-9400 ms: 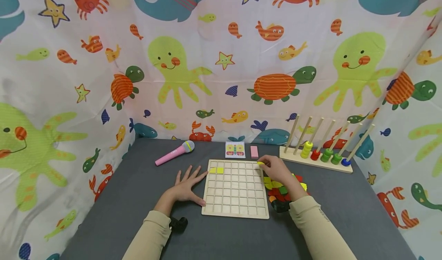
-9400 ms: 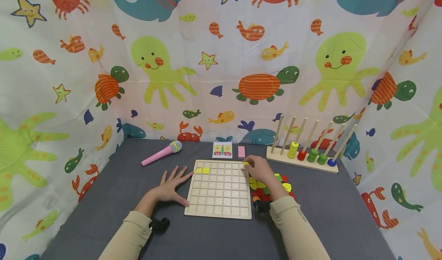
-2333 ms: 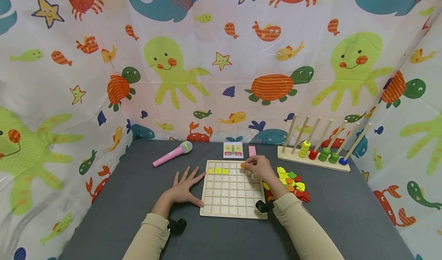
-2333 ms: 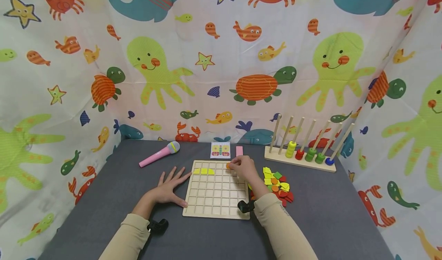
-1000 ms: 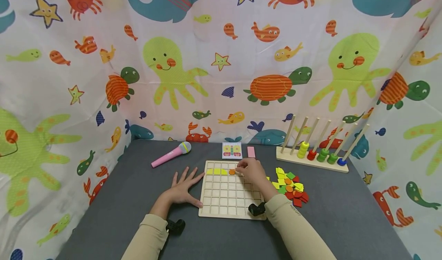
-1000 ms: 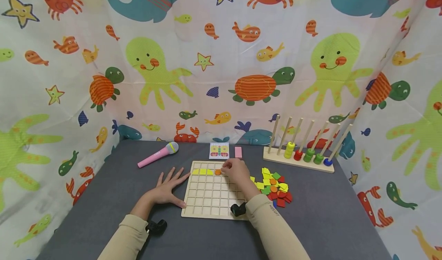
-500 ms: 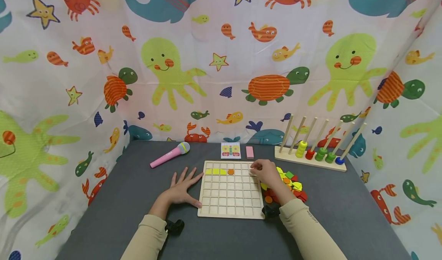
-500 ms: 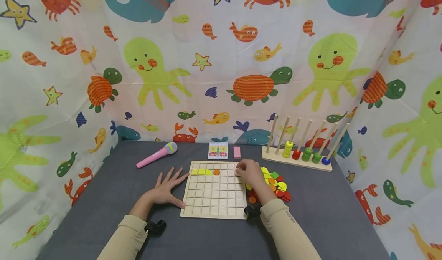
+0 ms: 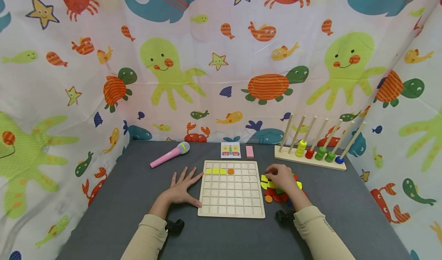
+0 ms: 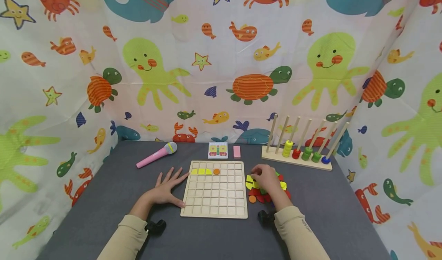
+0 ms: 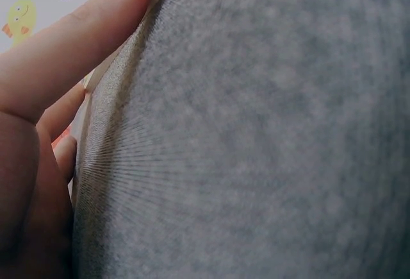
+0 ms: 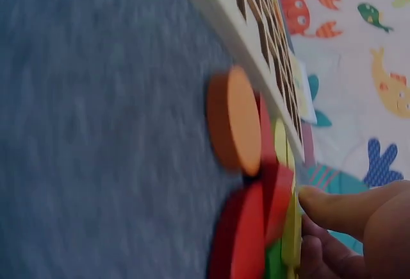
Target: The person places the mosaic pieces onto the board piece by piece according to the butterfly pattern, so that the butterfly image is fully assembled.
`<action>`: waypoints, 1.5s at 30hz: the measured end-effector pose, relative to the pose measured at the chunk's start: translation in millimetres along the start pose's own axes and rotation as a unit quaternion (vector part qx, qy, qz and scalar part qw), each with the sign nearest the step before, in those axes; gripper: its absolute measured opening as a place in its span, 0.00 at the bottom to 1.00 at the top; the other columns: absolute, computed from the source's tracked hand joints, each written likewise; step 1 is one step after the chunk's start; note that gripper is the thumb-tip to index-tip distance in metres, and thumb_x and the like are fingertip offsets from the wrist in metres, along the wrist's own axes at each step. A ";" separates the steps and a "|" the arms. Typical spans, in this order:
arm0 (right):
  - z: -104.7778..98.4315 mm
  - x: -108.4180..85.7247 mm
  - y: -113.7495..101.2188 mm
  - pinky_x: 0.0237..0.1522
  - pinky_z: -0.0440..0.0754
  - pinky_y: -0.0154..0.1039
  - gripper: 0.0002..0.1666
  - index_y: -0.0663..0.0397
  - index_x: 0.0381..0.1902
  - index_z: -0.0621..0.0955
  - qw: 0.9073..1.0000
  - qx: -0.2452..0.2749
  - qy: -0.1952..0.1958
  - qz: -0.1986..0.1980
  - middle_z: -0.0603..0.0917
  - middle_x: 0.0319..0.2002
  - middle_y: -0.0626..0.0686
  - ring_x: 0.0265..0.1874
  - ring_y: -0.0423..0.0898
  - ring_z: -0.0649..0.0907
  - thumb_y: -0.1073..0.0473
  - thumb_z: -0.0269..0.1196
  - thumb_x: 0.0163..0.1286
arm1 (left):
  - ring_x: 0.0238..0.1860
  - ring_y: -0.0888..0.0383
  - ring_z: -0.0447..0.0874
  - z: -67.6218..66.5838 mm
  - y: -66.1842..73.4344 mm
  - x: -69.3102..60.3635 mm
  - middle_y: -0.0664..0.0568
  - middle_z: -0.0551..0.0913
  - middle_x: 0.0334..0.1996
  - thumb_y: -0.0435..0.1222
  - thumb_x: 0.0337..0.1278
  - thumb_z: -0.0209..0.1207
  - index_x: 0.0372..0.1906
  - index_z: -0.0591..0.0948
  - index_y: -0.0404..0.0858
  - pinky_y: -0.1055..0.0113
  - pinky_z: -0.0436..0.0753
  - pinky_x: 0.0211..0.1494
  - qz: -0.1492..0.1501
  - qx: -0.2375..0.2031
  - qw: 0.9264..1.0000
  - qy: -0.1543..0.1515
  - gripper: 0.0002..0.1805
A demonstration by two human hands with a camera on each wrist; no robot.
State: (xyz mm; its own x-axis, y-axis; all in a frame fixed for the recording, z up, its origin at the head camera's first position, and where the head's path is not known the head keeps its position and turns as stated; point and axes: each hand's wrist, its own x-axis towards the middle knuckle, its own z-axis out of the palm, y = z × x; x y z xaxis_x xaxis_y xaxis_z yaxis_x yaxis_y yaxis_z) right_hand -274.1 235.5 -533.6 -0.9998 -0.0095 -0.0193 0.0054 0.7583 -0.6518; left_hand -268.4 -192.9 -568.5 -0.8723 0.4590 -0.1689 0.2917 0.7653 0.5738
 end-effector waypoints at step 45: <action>50.6 32.6 -61.2 0.31 0.78 0.38 0.07 0.54 0.38 0.87 0.993 0.116 -0.020 -0.021 0.86 0.31 0.52 0.30 0.47 0.80 0.56 0.70 0.67 | 0.81 0.38 0.22 -1.6 2.4 -1.3 0.48 0.41 0.83 0.71 0.28 0.73 0.81 0.53 0.62 0.31 0.15 0.69 0.023 -0.008 1.000 0.004 0.68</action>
State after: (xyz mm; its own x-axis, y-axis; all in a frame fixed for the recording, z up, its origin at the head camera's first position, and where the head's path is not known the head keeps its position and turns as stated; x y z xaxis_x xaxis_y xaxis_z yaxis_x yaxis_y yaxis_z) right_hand -306.0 155.8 -532.8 -0.9976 -0.0679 -0.0161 -0.0268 0.5859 -0.8099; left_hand -267.2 -192.4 -565.6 -0.8616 0.4891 -0.1355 0.3247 0.7365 0.5934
